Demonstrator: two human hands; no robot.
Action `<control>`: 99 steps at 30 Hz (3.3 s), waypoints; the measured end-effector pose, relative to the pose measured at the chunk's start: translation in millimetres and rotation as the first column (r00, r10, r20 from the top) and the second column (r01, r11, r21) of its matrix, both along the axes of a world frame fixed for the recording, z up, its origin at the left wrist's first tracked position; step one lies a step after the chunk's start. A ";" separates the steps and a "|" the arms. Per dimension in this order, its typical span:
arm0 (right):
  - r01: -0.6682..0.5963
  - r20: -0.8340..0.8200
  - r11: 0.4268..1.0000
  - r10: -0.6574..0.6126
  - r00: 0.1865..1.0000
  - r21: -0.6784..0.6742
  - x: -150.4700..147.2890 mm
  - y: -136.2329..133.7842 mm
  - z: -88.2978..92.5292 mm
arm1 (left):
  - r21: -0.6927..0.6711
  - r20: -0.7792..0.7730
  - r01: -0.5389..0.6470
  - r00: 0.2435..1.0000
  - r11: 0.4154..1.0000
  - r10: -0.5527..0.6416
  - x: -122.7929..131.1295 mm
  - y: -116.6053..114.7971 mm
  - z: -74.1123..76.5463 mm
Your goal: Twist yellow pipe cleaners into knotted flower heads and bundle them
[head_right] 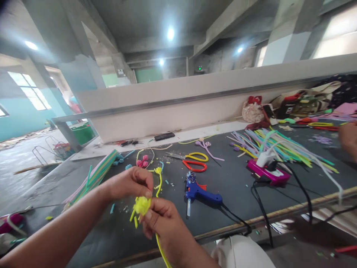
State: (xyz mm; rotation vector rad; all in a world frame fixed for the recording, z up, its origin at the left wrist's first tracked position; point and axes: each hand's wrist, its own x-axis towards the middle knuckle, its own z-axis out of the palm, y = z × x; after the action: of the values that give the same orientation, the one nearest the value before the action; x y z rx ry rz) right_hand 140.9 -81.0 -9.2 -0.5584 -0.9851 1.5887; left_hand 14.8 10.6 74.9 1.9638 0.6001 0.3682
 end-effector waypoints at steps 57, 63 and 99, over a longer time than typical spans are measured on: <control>0.159 0.554 0.603 -0.789 0.266 0.782 -11.9 1.7 -23.7 | 0.656 -0.228 -0.409 0.694 0.634 0.683 -15.9 -97.3 -66.5; 0.113 0.542 0.587 -0.794 0.276 0.802 -12.0 2.7 -24.6 | 0.693 -0.301 -0.228 0.770 0.684 0.562 -24.5 -91.9 -55.2; 0.383 0.135 0.924 -0.381 0.915 0.012 -18.8 -0.7 -12.2 | 0.718 0.220 -0.506 0.817 0.478 0.533 -14.5 -89.1 -63.7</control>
State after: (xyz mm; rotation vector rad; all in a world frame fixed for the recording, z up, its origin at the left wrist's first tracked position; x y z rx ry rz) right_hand 122.1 -81.7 -21.5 -0.8248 -0.8988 1.2207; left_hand 0.3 -78.5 11.2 2.5432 1.2357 1.1343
